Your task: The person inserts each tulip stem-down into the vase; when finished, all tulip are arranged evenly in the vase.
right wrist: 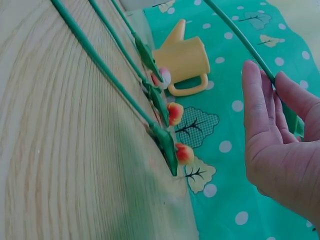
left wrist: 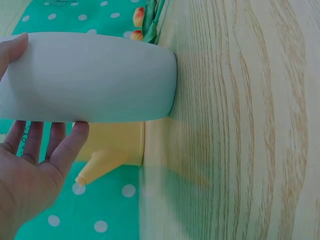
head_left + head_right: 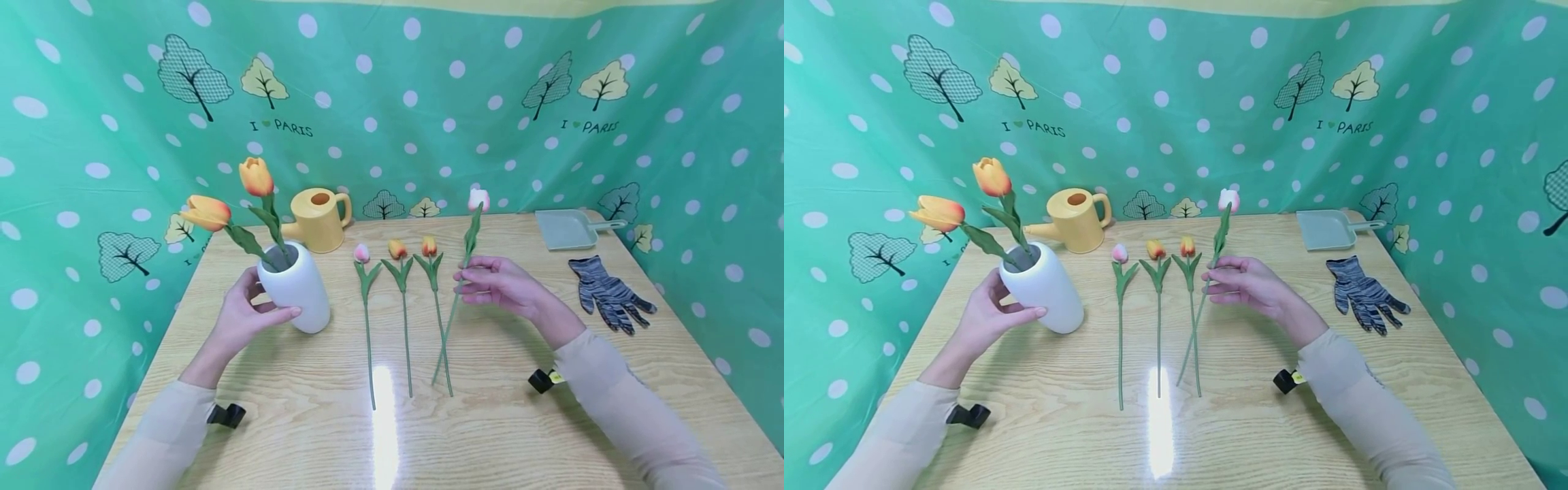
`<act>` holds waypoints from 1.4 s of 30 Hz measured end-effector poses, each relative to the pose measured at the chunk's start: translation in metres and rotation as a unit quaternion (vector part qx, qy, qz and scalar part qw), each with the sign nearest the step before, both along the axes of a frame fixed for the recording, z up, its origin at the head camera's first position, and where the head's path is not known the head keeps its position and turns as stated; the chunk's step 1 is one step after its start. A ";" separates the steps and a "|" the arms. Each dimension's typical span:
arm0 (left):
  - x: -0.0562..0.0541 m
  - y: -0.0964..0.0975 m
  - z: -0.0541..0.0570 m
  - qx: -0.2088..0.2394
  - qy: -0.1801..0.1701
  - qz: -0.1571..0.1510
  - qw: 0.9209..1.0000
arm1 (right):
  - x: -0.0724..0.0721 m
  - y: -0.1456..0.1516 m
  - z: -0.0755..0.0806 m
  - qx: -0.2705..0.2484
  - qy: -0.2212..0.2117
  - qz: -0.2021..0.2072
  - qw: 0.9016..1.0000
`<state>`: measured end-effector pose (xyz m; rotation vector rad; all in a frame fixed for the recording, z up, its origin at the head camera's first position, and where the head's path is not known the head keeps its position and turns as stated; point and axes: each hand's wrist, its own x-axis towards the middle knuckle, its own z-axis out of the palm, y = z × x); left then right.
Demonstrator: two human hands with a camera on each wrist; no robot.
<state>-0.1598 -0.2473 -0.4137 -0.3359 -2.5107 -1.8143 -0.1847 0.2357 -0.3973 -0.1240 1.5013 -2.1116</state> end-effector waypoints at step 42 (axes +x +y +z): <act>0.003 0.001 0.000 -0.009 0.002 0.005 1.000 | 0.009 -0.041 0.010 -0.137 0.124 -0.002 0.983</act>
